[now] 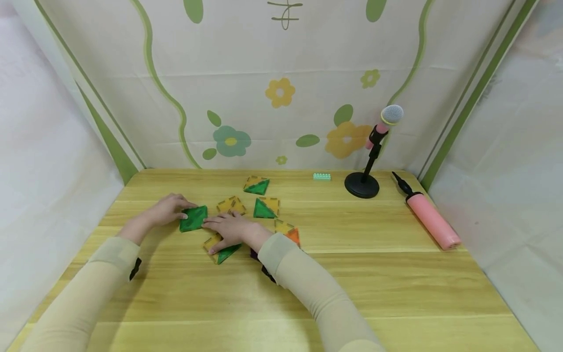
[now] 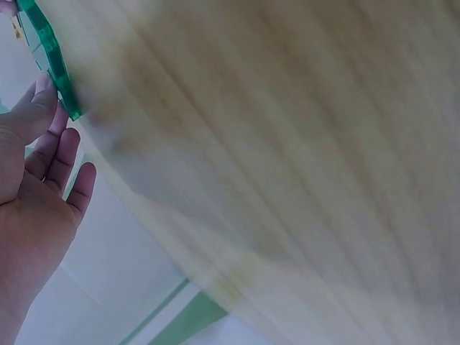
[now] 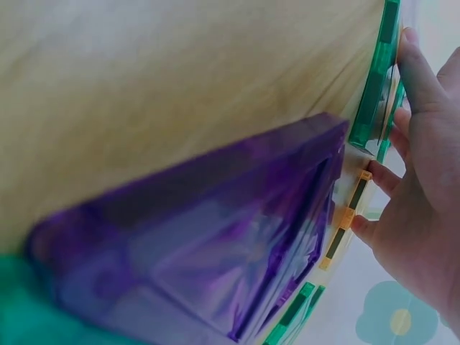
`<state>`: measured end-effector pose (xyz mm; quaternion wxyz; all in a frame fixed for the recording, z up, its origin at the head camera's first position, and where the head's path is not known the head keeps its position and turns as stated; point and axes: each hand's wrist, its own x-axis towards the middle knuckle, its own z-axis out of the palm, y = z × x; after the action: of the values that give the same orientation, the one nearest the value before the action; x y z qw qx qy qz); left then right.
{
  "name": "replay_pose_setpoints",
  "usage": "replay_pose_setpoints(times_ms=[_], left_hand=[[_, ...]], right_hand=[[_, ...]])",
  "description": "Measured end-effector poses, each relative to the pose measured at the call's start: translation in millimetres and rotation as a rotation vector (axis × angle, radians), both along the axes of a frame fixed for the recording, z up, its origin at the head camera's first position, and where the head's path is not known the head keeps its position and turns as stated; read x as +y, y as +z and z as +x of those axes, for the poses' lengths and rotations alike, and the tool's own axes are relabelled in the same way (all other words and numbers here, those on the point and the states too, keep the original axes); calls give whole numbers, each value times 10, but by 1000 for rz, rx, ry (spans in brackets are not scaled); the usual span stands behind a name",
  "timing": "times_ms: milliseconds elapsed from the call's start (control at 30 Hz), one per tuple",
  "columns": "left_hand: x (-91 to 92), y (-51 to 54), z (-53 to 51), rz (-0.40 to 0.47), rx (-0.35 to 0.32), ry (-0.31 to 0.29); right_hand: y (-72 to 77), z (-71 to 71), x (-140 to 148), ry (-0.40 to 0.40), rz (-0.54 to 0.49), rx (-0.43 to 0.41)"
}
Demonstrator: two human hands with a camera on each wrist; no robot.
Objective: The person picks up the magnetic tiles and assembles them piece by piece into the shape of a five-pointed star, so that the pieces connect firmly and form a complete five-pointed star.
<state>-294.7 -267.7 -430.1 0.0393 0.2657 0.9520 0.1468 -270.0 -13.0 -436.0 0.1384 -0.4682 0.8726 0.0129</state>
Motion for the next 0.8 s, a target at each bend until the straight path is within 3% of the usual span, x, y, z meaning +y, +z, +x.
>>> replay_pose_setpoints(times_ms=[233,400,633,800], left_hand=[[21,27,-5,-12,-9,13],[99,103,-5,-60,29,18],[472,318,105,-121,57,47],[781,354,238,-86,91,88]], right_hand=[[20,22,50,31,-55,35],[205,9,224,57,-99,61],[466,-58,714,20,-165,61],[473,-109,1125,-39,-170,32]])
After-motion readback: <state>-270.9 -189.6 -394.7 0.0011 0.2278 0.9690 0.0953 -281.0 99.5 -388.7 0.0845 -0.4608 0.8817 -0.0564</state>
